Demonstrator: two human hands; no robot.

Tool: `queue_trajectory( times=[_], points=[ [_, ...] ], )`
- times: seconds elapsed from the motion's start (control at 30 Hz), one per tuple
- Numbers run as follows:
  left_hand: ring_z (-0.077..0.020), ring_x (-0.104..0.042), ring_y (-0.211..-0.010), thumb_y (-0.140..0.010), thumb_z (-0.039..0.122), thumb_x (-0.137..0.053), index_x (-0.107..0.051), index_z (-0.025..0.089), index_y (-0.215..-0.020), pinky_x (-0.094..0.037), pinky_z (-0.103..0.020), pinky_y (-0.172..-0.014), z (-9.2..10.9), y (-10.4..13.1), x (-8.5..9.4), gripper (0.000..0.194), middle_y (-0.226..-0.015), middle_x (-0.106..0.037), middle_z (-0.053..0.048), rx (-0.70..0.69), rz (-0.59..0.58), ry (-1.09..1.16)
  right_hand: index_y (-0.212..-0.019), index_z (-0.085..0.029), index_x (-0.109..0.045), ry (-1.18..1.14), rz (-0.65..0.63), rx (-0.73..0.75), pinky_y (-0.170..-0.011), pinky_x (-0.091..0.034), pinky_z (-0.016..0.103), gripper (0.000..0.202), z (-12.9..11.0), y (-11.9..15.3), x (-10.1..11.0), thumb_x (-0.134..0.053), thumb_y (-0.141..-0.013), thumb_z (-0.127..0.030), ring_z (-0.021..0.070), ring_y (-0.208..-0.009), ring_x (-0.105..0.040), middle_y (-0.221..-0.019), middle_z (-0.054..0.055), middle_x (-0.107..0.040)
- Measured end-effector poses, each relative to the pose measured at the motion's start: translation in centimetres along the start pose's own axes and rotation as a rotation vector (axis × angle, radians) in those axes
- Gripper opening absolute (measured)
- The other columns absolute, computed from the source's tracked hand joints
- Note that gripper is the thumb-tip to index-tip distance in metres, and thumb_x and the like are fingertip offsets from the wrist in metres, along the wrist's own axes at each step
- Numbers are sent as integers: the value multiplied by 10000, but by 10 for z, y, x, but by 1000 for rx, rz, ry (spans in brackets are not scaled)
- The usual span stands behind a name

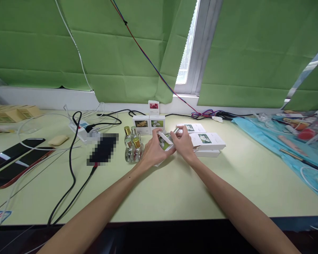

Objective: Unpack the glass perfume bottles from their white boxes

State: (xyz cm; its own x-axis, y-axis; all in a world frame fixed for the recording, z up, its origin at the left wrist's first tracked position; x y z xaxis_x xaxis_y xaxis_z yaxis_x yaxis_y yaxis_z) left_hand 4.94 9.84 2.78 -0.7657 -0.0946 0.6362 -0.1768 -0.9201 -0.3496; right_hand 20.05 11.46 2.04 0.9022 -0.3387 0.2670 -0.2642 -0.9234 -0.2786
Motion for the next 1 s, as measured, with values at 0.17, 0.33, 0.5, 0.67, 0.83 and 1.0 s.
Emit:
queue_trajectory(
  times=[0.17,0.33,0.5,0.67,0.83,1.0],
  points=[
    [-213,-656,-790,-702,501,-806,-323,286,-1340,-445,-305,-662,-1,-1,0,829,-1037,-688,-27,2,-12,-16,-1125,-237,-501,2,11,5,-752,-502,356,371,0,0,0,-610,-840,-448,236,-762,-695,-797,9,-710],
    [-199,-634,-735,-707,478,-799,-318,286,-1336,-422,-291,-623,-1,-1,0,815,-971,-674,-9,14,-26,-36,-1079,-248,-493,12,16,15,-739,-493,347,343,-3,1,1,-602,-828,-454,227,-735,-681,-761,-11,-693],
    [-195,-629,-728,-715,464,-791,-316,286,-1345,-439,-297,-637,0,-1,0,809,-971,-675,-9,11,-22,-46,-1032,-249,-485,17,19,37,-725,-483,344,324,-5,2,2,-601,-812,-458,225,-715,-670,-733,-15,-680],
    [-202,-640,-739,-712,454,-798,-318,280,-1355,-460,-306,-663,-1,-1,0,821,-985,-688,-19,5,-27,-42,-992,-257,-485,1,18,36,-710,-476,334,299,-5,1,2,-613,-802,-449,212,-675,-652,-703,-31,-663],
    [-226,-666,-815,-711,457,-804,-325,283,-1357,-476,-320,-705,0,0,0,823,-1036,-700,-33,-2,-32,-23,-952,-266,-489,-4,20,48,-708,-460,326,284,-5,2,3,-636,-797,-454,206,-674,-633,-694,-41,-638],
    [-226,-664,-812,-715,506,-796,-326,282,-1358,-467,-322,-697,0,0,-1,827,-1051,-700,-36,1,-29,-27,-934,-266,-502,-9,28,54,-707,-463,322,275,-3,0,3,-643,-796,-458,209,-701,-640,-724,-28,-651]
  ],
)
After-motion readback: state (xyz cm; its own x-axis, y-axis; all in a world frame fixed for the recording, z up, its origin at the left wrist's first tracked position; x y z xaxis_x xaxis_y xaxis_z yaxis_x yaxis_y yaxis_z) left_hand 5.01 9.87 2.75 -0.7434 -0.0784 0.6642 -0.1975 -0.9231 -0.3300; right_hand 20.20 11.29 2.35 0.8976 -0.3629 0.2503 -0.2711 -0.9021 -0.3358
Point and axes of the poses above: each hand's wrist, its own y-axis away from the middle knuckle, its own x-axis out of the back of the hand, z = x × y, the point moved 5 cm from there along -y, towards the middle knuckle
